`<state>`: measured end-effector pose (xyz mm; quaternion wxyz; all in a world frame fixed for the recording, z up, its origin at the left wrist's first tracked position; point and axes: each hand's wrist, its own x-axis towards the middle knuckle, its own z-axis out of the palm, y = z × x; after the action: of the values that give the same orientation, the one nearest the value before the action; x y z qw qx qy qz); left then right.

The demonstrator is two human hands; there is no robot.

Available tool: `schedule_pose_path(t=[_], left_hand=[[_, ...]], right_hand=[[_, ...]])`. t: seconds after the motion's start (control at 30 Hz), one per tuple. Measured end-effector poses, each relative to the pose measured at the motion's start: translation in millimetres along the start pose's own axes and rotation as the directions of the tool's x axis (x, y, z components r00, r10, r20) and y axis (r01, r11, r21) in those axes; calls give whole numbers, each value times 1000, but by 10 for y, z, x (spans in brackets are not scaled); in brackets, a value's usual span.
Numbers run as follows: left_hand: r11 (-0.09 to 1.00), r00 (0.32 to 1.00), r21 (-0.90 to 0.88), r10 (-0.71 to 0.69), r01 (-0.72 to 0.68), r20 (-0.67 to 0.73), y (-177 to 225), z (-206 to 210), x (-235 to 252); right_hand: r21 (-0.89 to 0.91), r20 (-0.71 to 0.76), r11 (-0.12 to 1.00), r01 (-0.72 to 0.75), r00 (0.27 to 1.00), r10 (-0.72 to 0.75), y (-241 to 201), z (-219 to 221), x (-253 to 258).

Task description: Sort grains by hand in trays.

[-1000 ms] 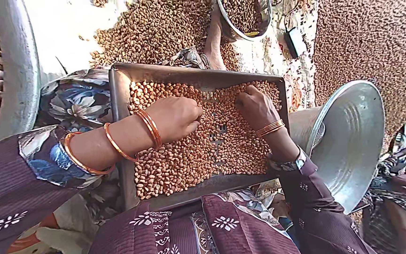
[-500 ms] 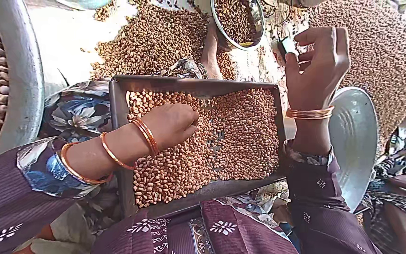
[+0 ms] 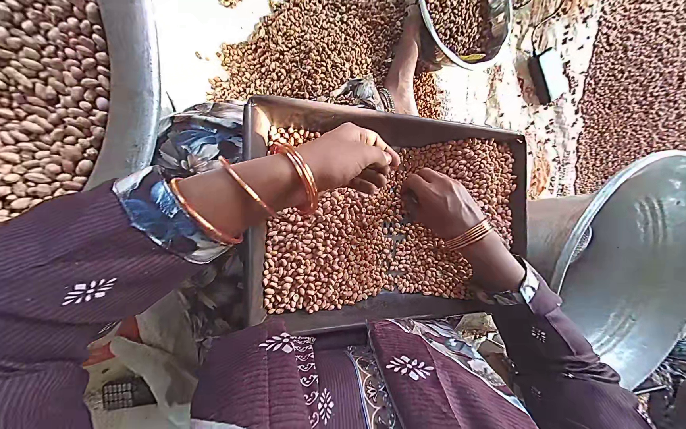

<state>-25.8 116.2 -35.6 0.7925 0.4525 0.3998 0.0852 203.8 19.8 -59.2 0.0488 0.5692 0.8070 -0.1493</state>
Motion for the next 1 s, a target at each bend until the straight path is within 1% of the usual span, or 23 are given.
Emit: schedule_pose_path(t=[0.07,0.13,0.17,0.2,0.23,0.3,0.33,0.37,0.4,0.43,0.5,0.53,0.57,0.6,0.63,0.67,0.7,0.73,0.77,0.8,0.87,0.93,1.0], left_hand=[[998,1000,-58,-20,19,-9,-22,-1,17],[998,999,-53,-26,24,-28,-38,9,22],[999,999,-36,-25,24,-30,-49,16,31],[1000,999,-19,-25,24,-26,-62,24,44],[1000,999,-2,-29,29,-20,-76,31,61],[998,998,1,-60,60,-11,-94,42,78],[996,996,-24,-84,84,-3,-94,53,72],[992,994,-68,-107,107,2,-82,69,60],[988,993,-93,-121,121,6,-68,74,55],[987,992,-103,-122,122,13,-48,69,37],[994,997,-79,-79,80,10,0,41,2],[997,999,-61,-43,42,-7,28,14,-11],[998,999,-59,-10,8,-37,59,-5,-17],[998,998,-61,14,-18,-68,88,-25,-25],[997,994,-63,26,-33,-104,117,-45,-36],[997,990,-64,40,-49,-137,141,-71,-39],[996,985,-63,59,-70,-165,157,-100,-34],[994,980,-58,81,-93,-185,167,-126,-30],[992,975,-57,98,-111,-200,177,-144,-34],[990,969,-60,111,-127,-222,191,-159,-39],[987,957,-85,113,-140,-266,223,-179,-52],[983,952,-106,115,-150,-282,248,-184,-43],[980,950,-101,135,-169,-282,264,-202,-46]], right_hand=[[-64,27,997,-41,999,43,-36,50,62],[-96,55,993,-69,996,75,-93,47,77],[-88,44,994,-66,997,70,-111,30,83],[-62,1,997,-43,999,43,-122,6,88],[-16,-72,1000,2,997,-3,-144,-34,87],[92,-249,989,119,964,-93,-263,-184,96],[124,-310,981,149,945,-104,-335,-287,93],[137,-352,979,148,932,-91,-382,-400,86],[119,-376,987,111,925,-59,-380,-511,84],[82,-374,996,41,927,-8,-324,-596,84],[-12,-304,986,-164,940,152,-106,-655,131],[-66,-218,957,-282,940,262,-23,-644,165],[-125,-107,914,-385,921,373,4,-603,190],[-171,-5,878,-447,892,453,-41,-534,205],[-186,65,866,-464,874,482,-91,-427,246],[-148,86,885,-440,886,455,-115,-307,319],[-57,74,940,-336,937,340,-121,-228,369],[76,19,982,-173,985,172,-99,-164,402],[165,-41,986,-32,998,39,-113,-130,432],[205,-102,977,56,994,-36,-199,-141,433],[226,-206,959,170,971,-123,-462,-193,351],[264,-247,928,263,949,-198,-698,-143,351],[294,-231,881,370,922,-310,-889,4,429]])
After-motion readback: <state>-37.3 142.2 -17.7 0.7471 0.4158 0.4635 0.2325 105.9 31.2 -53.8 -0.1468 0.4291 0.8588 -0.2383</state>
